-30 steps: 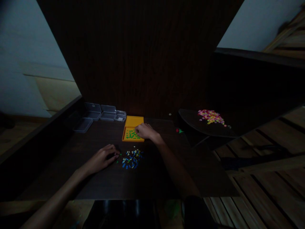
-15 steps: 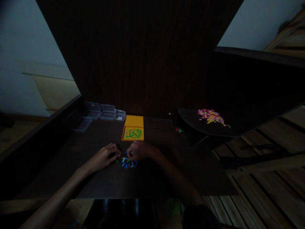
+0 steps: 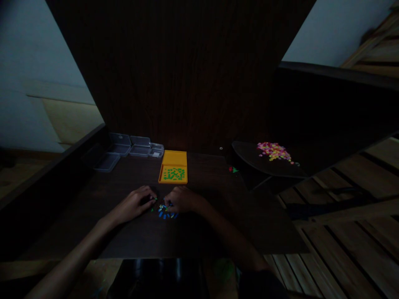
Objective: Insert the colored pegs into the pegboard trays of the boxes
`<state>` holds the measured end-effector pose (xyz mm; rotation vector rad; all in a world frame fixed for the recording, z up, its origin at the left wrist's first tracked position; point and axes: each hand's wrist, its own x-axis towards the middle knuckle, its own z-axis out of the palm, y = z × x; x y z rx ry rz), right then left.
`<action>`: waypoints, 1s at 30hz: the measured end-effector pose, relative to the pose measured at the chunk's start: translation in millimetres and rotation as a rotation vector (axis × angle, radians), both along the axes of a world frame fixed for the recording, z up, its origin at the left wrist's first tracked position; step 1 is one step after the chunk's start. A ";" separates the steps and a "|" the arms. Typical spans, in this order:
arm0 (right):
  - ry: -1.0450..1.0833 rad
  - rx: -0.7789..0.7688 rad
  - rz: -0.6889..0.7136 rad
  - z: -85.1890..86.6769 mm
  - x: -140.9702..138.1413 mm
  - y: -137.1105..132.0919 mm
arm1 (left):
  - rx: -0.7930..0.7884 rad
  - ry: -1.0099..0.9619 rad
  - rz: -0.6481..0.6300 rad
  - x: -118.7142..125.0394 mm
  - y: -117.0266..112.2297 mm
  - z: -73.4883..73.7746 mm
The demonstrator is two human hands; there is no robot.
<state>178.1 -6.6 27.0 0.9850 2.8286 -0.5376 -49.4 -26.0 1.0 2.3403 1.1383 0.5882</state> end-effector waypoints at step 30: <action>0.008 0.136 -0.306 24.1 -10.1 77.4 | 0.146 0.000 0.087 -10.8 -32.1 -18.0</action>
